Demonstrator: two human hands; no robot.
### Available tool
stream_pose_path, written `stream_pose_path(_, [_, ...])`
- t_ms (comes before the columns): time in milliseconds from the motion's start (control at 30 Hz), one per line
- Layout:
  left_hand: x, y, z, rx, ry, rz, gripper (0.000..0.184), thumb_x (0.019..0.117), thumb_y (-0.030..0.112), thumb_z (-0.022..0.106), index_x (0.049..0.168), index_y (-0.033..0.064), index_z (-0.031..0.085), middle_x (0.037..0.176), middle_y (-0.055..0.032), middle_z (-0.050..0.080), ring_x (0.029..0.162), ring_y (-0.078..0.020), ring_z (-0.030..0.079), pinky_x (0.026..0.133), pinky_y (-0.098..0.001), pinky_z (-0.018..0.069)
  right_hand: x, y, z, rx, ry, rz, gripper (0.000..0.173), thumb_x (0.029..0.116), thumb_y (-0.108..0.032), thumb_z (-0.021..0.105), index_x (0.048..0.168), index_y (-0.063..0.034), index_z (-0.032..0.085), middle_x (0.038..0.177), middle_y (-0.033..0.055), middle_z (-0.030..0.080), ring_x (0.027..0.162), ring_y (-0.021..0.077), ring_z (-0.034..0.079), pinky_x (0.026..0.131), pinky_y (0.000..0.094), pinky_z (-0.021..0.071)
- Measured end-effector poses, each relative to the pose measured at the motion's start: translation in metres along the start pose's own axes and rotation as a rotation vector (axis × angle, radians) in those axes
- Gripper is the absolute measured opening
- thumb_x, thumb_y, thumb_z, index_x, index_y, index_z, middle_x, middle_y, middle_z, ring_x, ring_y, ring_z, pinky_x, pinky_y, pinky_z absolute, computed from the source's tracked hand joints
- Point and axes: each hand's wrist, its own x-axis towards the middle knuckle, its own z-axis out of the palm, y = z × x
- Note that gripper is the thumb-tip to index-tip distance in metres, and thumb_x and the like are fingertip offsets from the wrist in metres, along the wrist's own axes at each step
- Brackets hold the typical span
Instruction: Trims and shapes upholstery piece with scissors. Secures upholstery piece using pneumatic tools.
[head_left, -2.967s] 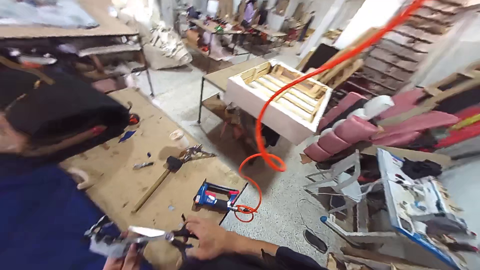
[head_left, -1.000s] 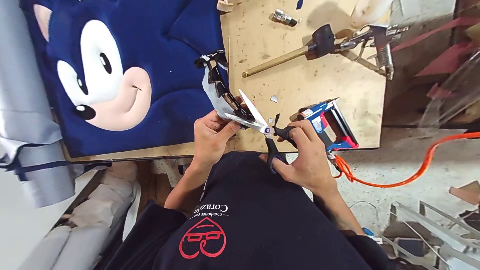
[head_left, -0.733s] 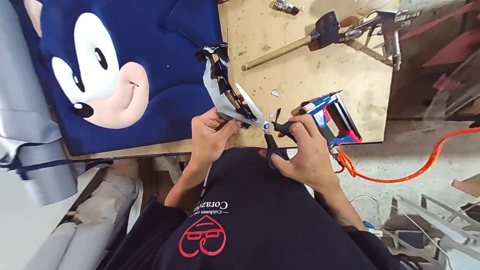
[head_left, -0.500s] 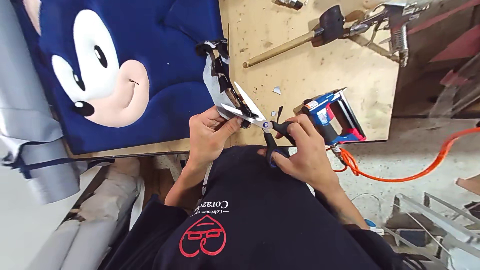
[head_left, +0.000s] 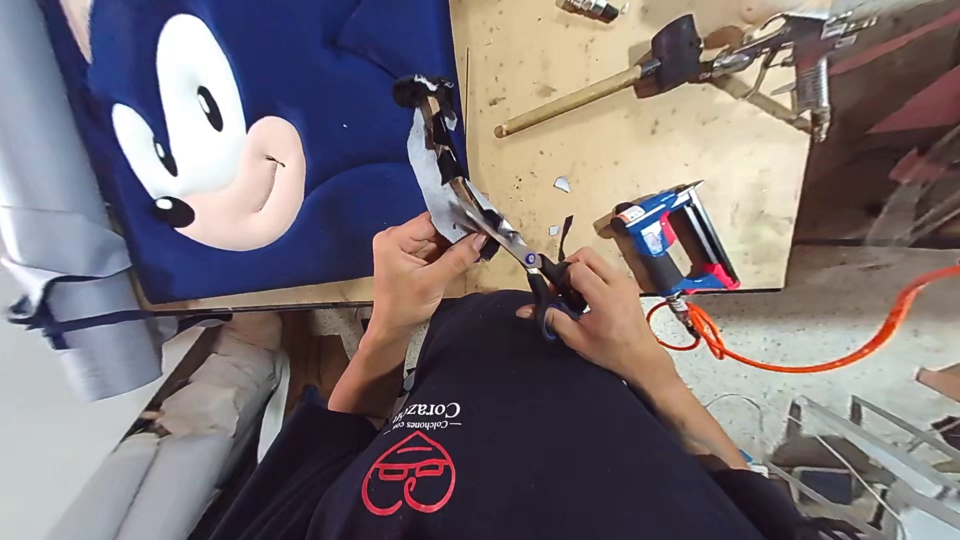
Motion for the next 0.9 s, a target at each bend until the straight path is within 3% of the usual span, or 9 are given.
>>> stream_pose_path(100, [-0.0002,0.0003,-0.0015,0.003,0.012,0.001,0.025,0.0892,-0.004,0.073,0.114,-0.0072,0.069,0.104,-0.0167,0.075,0.090,-0.0231,0.075,0.081,-0.0413,0.0646,-0.0006,0.0001,0.0016,0.020,-0.016,-0.008,0.041,0.0967,-0.042,0.069,0.090,-0.0023,0.061,0.091,0.0119,0.059,0.074,0.0166,0.057,0.063,0.0303,0.0486])
stream_pose_path(267, [-0.0026,0.0001,-0.0019,0.046,-0.052,-0.055,0.024,0.0883,-0.004,0.074,0.112,-0.0075,0.070,0.102,-0.0187,0.076,0.092,-0.0270,0.076,0.081,-0.0433,0.0657,0.0008,-0.0025,0.0030,0.047,-0.006,-0.004,0.048,0.0911,-0.051,0.073,0.091,-0.0039,0.062,0.092,0.0098,0.060,0.076,0.0148,0.057,0.064,0.0306,0.0488])
stream_pose_path(400, [-0.0022,-0.0005,0.0001,0.046,-0.053,-0.065,0.022,0.0885,-0.004,0.074,0.110,-0.0074,0.070,0.099,-0.0177,0.076,0.086,-0.0241,0.076,0.077,-0.0412,0.0657,0.0004,0.0020,0.0038,0.053,-0.001,-0.007,0.045,0.0939,-0.047,0.072,0.090,-0.0036,0.061,0.091,0.0100,0.059,0.075,0.0146,0.056,0.063,0.0296,0.0478])
stream_pose_path(567, [-0.0008,-0.0013,-0.0004,-0.002,-0.030,-0.055,0.022,0.0895,-0.004,0.073,0.111,-0.0069,0.070,0.100,-0.0171,0.075,0.088,-0.0240,0.075,0.079,-0.0428,0.0652,0.0007,0.0034,0.0033,0.072,-0.020,-0.012,0.044,0.0957,-0.046,0.070,0.091,-0.0030,0.061,0.090,0.0104,0.059,0.076,0.0146,0.056,0.064,0.0297,0.0477])
stream_pose_path(733, [-0.0014,-0.0017,-0.0028,-0.053,-0.022,-0.065,0.023,0.0876,-0.002,0.074,0.109,-0.0058,0.070,0.099,-0.0156,0.076,0.088,-0.0222,0.075,0.081,-0.0416,0.0643,0.0030,-0.0014,0.0019,0.083,-0.027,0.023,0.056,0.0854,-0.059,0.074,0.095,-0.0055,0.062,0.096,0.0084,0.059,0.081,0.0138,0.058,0.066,0.0306,0.0499])
stream_pose_path(900, [-0.0018,-0.0001,-0.0041,-0.024,-0.017,-0.040,0.021,0.0869,-0.004,0.073,0.108,-0.0067,0.070,0.098,-0.0175,0.075,0.089,-0.0251,0.076,0.080,-0.0438,0.0650,0.0053,-0.0009,0.0006,0.062,-0.010,0.012,0.053,0.0861,-0.056,0.075,0.094,-0.0053,0.061,0.098,0.0099,0.058,0.082,0.0156,0.057,0.067,0.0315,0.0488])
